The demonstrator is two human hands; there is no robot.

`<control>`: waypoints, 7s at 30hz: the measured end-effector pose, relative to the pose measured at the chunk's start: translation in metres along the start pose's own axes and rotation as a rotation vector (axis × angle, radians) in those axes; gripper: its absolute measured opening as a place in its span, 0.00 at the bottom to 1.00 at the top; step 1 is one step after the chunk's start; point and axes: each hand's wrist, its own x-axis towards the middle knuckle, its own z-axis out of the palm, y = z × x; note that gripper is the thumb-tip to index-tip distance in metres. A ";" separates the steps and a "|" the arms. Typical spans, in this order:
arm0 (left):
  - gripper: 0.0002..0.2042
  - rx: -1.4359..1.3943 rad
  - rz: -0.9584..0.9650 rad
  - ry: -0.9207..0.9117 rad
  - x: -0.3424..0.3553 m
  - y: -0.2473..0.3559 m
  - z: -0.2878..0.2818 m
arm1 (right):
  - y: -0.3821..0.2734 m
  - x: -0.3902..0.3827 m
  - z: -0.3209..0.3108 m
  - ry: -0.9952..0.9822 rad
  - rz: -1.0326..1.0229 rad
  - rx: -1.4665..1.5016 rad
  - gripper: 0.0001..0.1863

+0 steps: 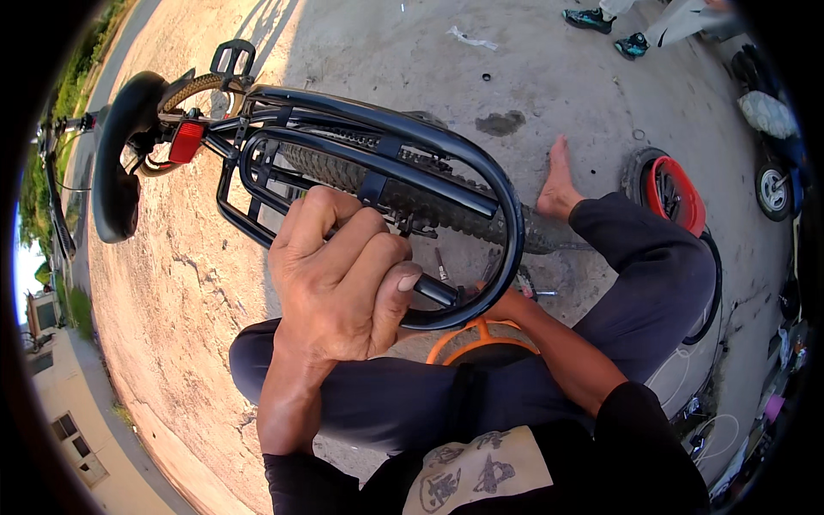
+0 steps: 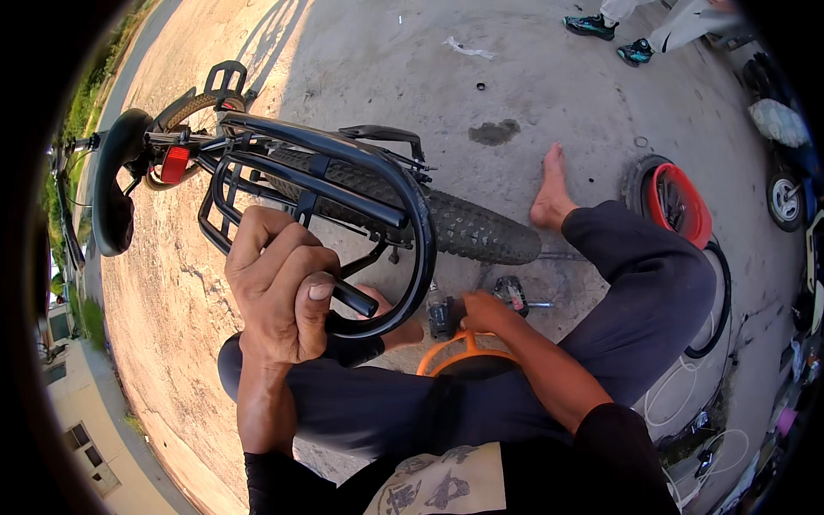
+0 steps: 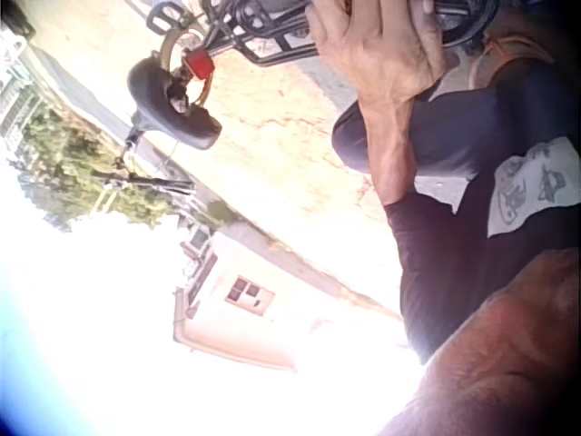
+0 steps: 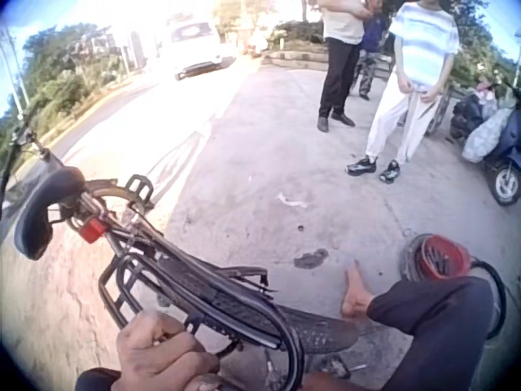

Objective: The person sits on a stool and uses a power drill and a wrench to work on the rear wheel axle of a bicycle, removing a component, handling nuts, and then tightening a bolt.

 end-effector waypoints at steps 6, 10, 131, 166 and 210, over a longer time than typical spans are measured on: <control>0.12 0.061 -0.058 -0.030 -0.021 0.012 -0.016 | -0.073 -0.162 -0.164 -0.134 -0.027 0.378 0.18; 0.14 0.059 -0.081 -0.020 -0.028 0.020 -0.023 | -0.039 -0.171 -0.248 0.198 -0.040 0.855 0.23; 0.17 0.015 -0.093 0.058 -0.027 0.016 -0.017 | 0.005 -0.016 0.015 0.314 -0.153 -0.837 0.16; 0.17 0.033 -0.063 0.053 -0.025 0.013 -0.017 | -0.094 -0.163 -0.144 1.166 -0.332 0.123 0.53; 0.19 0.070 -0.147 0.036 -0.029 0.021 -0.015 | -0.146 -0.116 -0.174 1.249 -0.574 -0.034 0.30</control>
